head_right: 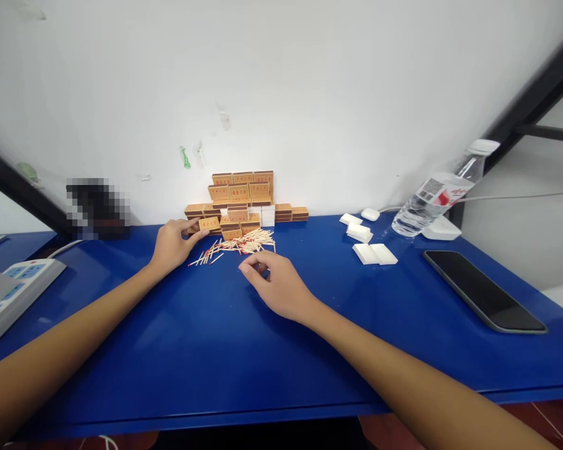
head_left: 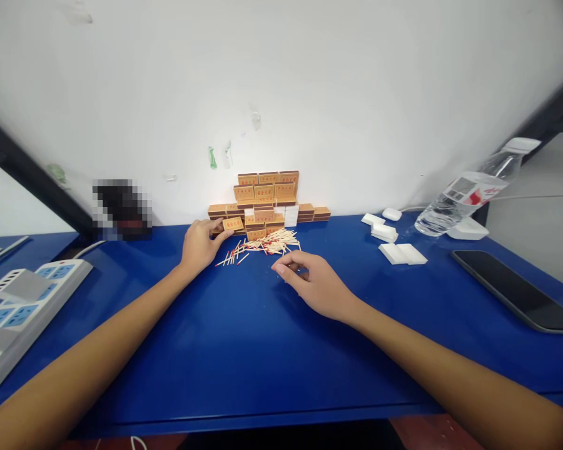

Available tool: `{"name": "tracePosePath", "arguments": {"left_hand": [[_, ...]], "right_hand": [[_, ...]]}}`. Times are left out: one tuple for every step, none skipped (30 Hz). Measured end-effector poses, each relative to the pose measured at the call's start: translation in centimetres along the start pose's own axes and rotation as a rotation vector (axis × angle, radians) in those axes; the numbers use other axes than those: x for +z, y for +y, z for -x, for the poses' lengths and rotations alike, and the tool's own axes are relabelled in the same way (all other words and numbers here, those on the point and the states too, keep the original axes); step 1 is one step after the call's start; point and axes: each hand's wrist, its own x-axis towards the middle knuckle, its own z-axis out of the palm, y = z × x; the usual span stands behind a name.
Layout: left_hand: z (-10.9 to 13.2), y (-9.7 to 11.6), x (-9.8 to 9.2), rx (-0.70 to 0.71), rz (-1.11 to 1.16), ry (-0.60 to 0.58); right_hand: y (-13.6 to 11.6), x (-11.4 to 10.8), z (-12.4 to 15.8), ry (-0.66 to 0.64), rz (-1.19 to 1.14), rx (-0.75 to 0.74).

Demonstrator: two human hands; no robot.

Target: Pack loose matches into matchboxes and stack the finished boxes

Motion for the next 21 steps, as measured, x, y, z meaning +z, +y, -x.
{"name": "tracePosePath", "arguments": {"left_hand": [[-0.1, 0.1, 0.1, 0.005, -0.019, 0.008], [-0.1, 0.2, 0.2, 0.01, -0.035, 0.014], [-0.2, 0.3, 0.3, 0.014, -0.049, 0.019], [-0.3, 0.4, 0.4, 0.018, -0.06, 0.025], [-0.5, 0.5, 0.5, 0.021, -0.07, 0.03], [-0.6, 0.6, 0.6, 0.023, -0.077, 0.035], [-0.8, 0.8, 0.7, 0.024, -0.083, 0.039], [-0.9, 0.9, 0.8, 0.025, -0.088, 0.042], [-1.0, 1.0, 0.9, 0.027, -0.092, 0.045], [-1.1, 1.1, 0.9, 0.029, -0.097, 0.046], [-1.0, 1.2, 0.8, 0.032, -0.101, 0.047], [-0.8, 1.4, 0.5, 0.035, -0.107, 0.048], [-0.5, 1.5, 0.2, 0.04, -0.111, 0.047], [-0.1, 1.7, -0.2, 0.044, -0.117, 0.049], [0.4, 1.9, -0.7, 0.049, -0.122, 0.047], [1.1, 2.0, -1.3, 0.055, -0.123, 0.04], [1.8, 2.2, -1.8, 0.064, -0.12, 0.025], [2.5, 2.3, -2.3, 0.076, -0.114, 0.005], [3.2, 2.4, -2.7, 0.091, -0.105, -0.018], [3.8, 2.4, -3.1, 0.112, -0.098, -0.045], [4.4, 2.4, -3.3, 0.134, -0.093, -0.063]], "right_hand": [[0.1, 0.0, 0.0, 0.005, 0.011, -0.015], [0.1, -0.1, 0.0, 0.013, 0.021, -0.028], [0.2, -0.1, -0.1, 0.018, 0.031, -0.038], [0.2, -0.2, -0.1, 0.024, 0.041, -0.047], [0.2, -0.2, -0.1, 0.032, 0.053, -0.058], [0.3, -0.3, -0.2, 0.042, 0.075, -0.074], [0.3, -0.4, -0.2, 0.052, 0.105, -0.093], [0.4, -0.4, -0.2, 0.064, 0.141, -0.114], [0.5, -0.5, -0.3, 0.075, 0.177, -0.132], [0.6, -0.6, -0.3, 0.088, 0.211, -0.145], [0.8, -0.8, -0.4, 0.103, 0.241, -0.15], [1.0, -1.0, -0.5, 0.121, 0.265, -0.146], [1.1, -1.3, -0.7, 0.145, 0.285, -0.135], [1.3, -1.7, -1.0, 0.171, 0.308, -0.119], [1.5, -2.2, -1.3, 0.195, 0.33, -0.099], [1.7, -2.9, -1.7, 0.216, 0.351, -0.073], [2.0, -3.7, -2.2, 0.231, 0.37, -0.042], [2.2, -4.7, -2.8, 0.242, 0.385, -0.006], [2.5, -5.7, -3.6, 0.259, 0.401, 0.039], [2.7, -6.7, -4.4, 0.28, 0.412, 0.086], [2.9, -7.7, -5.3, 0.303, 0.421, 0.137]]}}
